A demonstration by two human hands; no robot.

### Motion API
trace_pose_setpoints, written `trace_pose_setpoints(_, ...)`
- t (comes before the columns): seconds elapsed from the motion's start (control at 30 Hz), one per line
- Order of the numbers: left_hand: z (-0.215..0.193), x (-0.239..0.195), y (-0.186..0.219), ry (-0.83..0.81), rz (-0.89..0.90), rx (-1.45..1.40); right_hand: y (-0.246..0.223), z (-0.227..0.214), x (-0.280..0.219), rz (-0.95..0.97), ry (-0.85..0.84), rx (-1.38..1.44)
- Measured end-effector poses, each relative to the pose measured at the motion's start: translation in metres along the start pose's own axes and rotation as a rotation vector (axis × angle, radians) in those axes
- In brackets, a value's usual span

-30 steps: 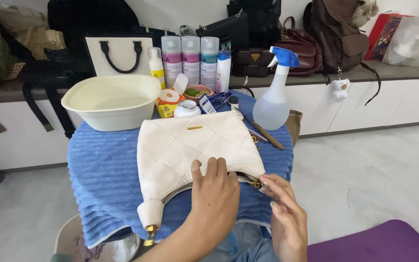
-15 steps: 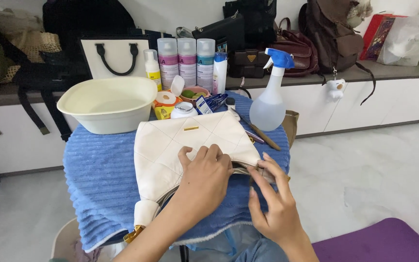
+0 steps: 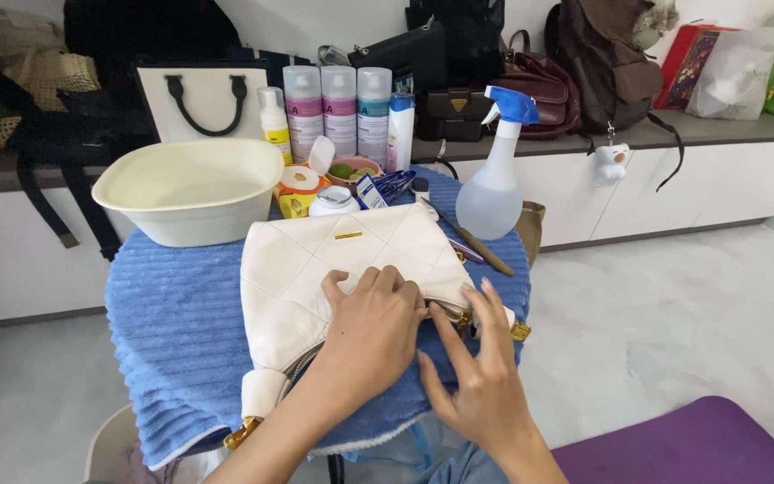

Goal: Cleaning and inspecting a white quilted leather bag using a cloth and cleaning products at a workshop station.

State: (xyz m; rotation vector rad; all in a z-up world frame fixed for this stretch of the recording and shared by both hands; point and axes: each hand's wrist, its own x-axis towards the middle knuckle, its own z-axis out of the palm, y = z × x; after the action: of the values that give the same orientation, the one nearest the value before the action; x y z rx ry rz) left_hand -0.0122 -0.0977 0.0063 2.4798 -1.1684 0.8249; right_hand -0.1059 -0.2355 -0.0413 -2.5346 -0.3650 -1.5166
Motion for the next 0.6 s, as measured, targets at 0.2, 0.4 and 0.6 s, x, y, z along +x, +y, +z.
trace_pose_setpoints(0.2,-0.002,-0.002,-0.001,-0.038,0.018,-0.025,0.012,-0.003,-0.01,-0.071,0.125,0.056)
trace_pose_setpoints(0.4,0.001,-0.002,0.001,-0.052,0.023,0.041,0.001,0.002,-0.002,0.022,-0.03,-0.002)
trace_pose_setpoints(0.6,-0.006,-0.014,-0.003,0.086,0.198,0.237,0.029,0.001,-0.005,-0.132,0.073,0.116)
